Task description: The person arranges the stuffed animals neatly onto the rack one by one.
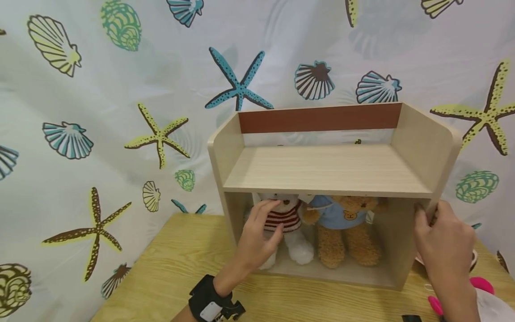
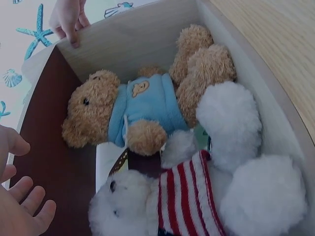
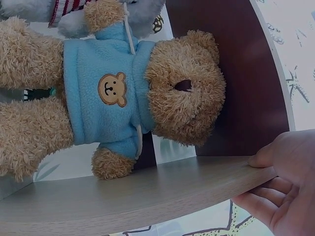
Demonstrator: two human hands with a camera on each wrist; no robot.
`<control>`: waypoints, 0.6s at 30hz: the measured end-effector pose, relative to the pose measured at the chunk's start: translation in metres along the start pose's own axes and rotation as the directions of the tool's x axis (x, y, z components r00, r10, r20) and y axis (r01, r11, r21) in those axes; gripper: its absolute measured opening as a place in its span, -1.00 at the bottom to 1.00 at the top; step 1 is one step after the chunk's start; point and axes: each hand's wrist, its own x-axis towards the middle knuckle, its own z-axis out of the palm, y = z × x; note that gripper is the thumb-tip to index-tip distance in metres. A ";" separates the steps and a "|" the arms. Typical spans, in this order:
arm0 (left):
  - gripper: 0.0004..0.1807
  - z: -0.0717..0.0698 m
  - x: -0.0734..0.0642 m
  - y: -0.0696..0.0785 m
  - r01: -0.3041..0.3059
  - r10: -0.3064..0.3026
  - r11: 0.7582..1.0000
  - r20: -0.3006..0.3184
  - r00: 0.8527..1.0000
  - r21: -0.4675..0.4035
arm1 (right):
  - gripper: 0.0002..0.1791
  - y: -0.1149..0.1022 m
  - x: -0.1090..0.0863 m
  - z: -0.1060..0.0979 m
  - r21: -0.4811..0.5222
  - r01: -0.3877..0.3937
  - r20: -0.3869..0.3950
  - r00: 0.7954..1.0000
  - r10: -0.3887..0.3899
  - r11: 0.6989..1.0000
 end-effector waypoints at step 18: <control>-0.58 -0.036 -0.017 -0.031 0.017 0.010 0.997 -0.332 0.943 0.078 | -0.68 -0.005 -0.001 -0.001 -0.035 -0.154 0.099 0.983 0.157 0.987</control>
